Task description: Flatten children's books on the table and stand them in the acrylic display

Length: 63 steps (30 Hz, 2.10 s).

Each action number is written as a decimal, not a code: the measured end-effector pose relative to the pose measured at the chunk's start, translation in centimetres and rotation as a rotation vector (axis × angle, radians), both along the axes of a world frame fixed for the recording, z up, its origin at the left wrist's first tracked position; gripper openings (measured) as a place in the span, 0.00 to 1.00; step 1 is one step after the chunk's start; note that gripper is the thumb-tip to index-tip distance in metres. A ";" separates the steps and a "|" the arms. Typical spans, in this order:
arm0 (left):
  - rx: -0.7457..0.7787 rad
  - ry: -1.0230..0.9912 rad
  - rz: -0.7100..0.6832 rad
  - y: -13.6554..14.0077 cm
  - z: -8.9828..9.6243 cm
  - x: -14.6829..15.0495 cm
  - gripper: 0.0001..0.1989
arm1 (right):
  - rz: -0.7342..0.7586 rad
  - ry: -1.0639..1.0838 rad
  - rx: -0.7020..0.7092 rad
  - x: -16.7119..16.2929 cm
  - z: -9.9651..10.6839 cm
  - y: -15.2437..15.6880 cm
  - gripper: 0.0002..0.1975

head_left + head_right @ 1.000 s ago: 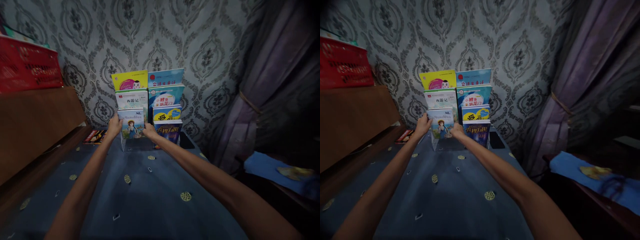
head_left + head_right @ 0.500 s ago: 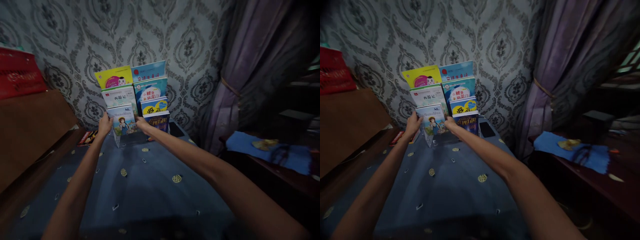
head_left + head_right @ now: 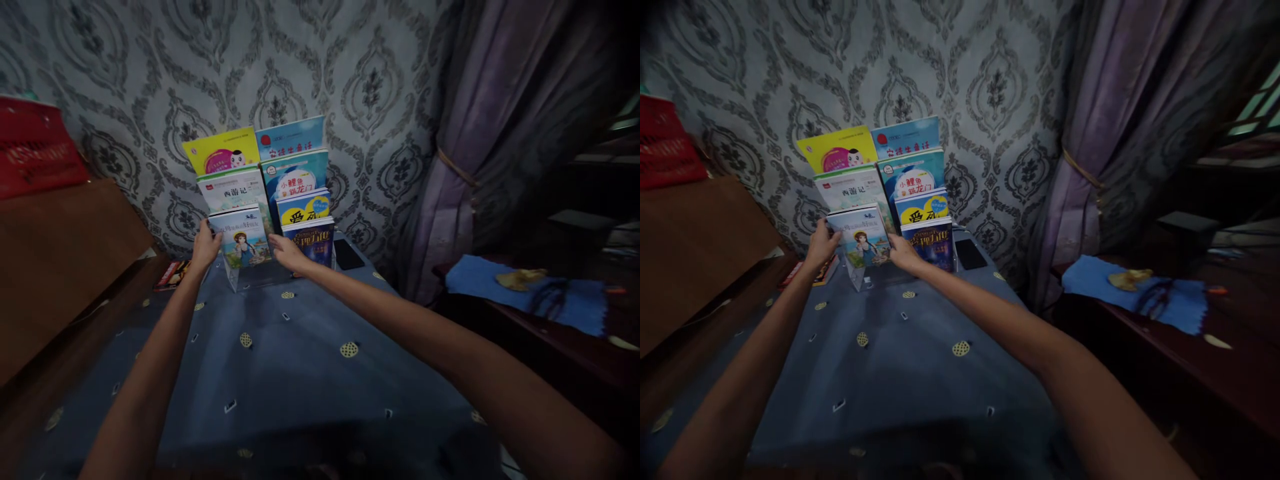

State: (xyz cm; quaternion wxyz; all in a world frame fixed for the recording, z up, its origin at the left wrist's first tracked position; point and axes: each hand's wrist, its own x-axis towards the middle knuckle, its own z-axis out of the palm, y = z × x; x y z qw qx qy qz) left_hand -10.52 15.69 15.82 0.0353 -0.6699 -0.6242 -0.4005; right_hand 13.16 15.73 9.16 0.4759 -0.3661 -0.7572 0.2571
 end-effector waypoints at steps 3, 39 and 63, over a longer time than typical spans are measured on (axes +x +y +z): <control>0.030 -0.057 -0.034 0.2 -0.8 -0.4 0.29 | 0.014 -0.095 -0.002 1.1 -1.8 -2.9 0.28; -0.167 -0.093 -0.006 -7.1 -17.6 -3.9 0.16 | 0.017 -0.133 -0.019 5.1 -11.4 -9.2 0.18; 0.233 -0.449 -0.193 6.0 5.2 -0.6 0.17 | -0.193 0.135 -0.168 -0.9 9.9 2.3 0.28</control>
